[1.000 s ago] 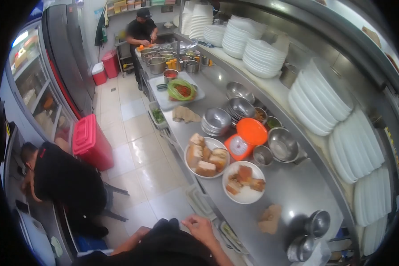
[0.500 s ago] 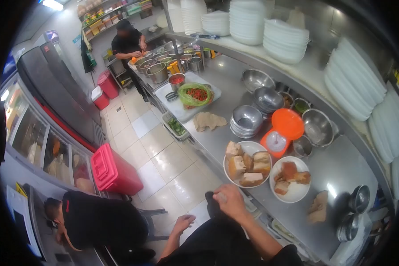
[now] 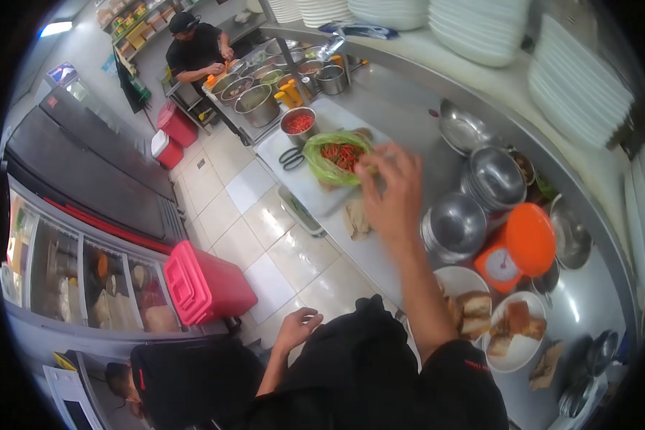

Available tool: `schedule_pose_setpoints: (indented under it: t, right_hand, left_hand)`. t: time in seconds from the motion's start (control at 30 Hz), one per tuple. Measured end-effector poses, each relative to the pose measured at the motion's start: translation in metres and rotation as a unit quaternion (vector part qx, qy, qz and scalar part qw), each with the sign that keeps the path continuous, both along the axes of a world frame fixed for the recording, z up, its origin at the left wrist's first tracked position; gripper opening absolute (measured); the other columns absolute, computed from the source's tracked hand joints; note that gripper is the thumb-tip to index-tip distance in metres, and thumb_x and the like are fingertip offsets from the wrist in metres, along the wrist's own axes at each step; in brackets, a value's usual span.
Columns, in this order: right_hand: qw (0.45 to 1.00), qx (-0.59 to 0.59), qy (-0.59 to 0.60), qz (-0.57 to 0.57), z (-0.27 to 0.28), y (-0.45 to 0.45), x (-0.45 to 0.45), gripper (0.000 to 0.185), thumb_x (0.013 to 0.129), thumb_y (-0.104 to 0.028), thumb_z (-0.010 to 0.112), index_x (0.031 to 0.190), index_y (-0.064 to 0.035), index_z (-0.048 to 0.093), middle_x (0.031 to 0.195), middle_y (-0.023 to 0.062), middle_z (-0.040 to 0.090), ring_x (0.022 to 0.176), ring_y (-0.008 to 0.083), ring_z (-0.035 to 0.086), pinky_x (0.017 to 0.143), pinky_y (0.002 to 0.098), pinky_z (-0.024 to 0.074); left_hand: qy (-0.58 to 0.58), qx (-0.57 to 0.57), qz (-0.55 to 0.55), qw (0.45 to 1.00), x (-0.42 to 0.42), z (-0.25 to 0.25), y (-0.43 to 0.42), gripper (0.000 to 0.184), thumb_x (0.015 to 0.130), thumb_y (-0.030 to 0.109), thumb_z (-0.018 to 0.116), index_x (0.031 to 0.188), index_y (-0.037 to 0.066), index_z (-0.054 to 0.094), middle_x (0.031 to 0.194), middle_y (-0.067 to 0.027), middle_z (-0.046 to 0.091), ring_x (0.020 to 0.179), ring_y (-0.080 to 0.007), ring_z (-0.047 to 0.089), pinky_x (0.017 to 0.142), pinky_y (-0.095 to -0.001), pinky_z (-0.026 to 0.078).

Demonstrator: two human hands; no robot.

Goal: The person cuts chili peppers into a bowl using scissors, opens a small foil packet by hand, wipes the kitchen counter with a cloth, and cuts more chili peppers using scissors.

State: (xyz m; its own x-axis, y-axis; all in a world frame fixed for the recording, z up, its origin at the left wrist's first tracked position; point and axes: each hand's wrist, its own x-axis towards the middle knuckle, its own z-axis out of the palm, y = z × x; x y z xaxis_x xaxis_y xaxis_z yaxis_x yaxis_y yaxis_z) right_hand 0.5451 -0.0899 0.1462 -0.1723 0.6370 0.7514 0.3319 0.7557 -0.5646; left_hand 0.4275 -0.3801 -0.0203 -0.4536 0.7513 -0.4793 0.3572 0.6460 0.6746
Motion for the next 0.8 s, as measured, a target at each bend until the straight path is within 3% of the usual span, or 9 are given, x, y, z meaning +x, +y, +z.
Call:
schedule_pose_setpoints:
  t: [0.1,0.23,0.3,0.43,0.6,0.7,0.8]
  right_hand:
    - [0.992,0.113,-0.004,-0.05,0.041,0.067,-0.037,0.015,0.078,-0.012,0.066,0.093,-0.0082,0.066,0.101,0.0092,0.059,0.096,0.0302,0.052,0.085,0.0401,0.0432]
    - [0.982,0.157,0.012,-0.104,0.086,0.142,-0.076,0.017,0.08,-0.014,0.064,0.097,-0.0105,0.066,0.101,0.0067,0.06,0.095,0.0283,0.054,0.08,0.0392,0.0461]
    - [0.984,0.117,-0.04,-0.125,0.093,0.173,-0.088,0.019,0.081,-0.015,0.061,0.1,-0.013,0.066,0.097,0.0055,0.06,0.091,0.0279,0.058,0.074,0.04,0.0486]
    - [0.97,0.064,-0.128,-0.197,0.102,0.187,-0.098,0.017,0.082,-0.016,0.059,0.097,-0.013,0.065,0.09,0.0081,0.059,0.085,0.0295,0.061,0.071,0.0421,0.0498]
    - [0.941,0.052,-0.207,-0.262,0.102,0.192,-0.112,0.012,0.077,-0.015,0.059,0.087,-0.0104,0.064,0.082,0.0091,0.058,0.074,0.0301,0.062,0.064,0.0423,0.0498]
    - [0.935,0.076,-0.216,-0.271,0.1,0.193,-0.121,0.011,0.071,-0.013,0.063,0.082,-0.0101,0.064,0.084,0.0061,0.058,0.074,0.0268,0.06,0.06,0.0411,0.0487]
    - [0.924,0.127,-0.175,-0.316,0.103,0.187,-0.127,0.009,0.067,-0.011,0.067,0.073,-0.0096,0.06,0.084,0.0042,0.057,0.075,0.0245,0.057,0.062,0.0384,0.046]
  left_hand:
    - [-0.118,0.033,0.094,0.988,-0.027,0.001,0.01,0.039,0.085,0.032,0.065,0.103,-0.002,0.064,0.088,-0.0152,0.069,0.079,-0.0163,0.063,0.07,-0.0277,0.049]
    - [-0.119,0.058,0.096,0.987,-0.058,0.037,0.047,0.037,0.085,0.031,0.066,0.1,-0.003,0.065,0.085,-0.0121,0.068,0.075,-0.0149,0.062,0.069,-0.0263,0.048]
    - [-0.122,0.079,0.087,0.986,-0.081,0.043,0.073,0.032,0.086,0.026,0.066,0.099,-0.003,0.065,0.084,-0.0099,0.068,0.075,-0.0133,0.061,0.069,-0.0257,0.048]
    - [-0.124,0.192,0.018,0.973,-0.136,0.045,0.138,0.026,0.087,0.021,0.065,0.098,-0.003,0.065,0.084,-0.009,0.068,0.077,-0.0123,0.062,0.071,-0.0259,0.048]
    - [-0.119,0.236,-0.109,0.958,-0.196,0.086,0.246,0.027,0.085,0.02,0.066,0.098,-0.003,0.065,0.086,-0.0099,0.069,0.079,-0.0146,0.064,0.072,-0.0283,0.05]
    - [-0.078,0.296,-0.2,0.931,-0.22,0.114,0.303,0.025,0.085,0.019,0.066,0.098,-0.003,0.065,0.087,-0.0099,0.068,0.08,-0.0146,0.064,0.072,-0.0282,0.05]
    - [-0.133,0.324,-0.251,0.902,-0.236,0.144,0.341,0.024,0.085,0.018,0.067,0.098,-0.002,0.065,0.086,-0.0097,0.068,0.08,-0.0146,0.064,0.073,-0.0277,0.05]
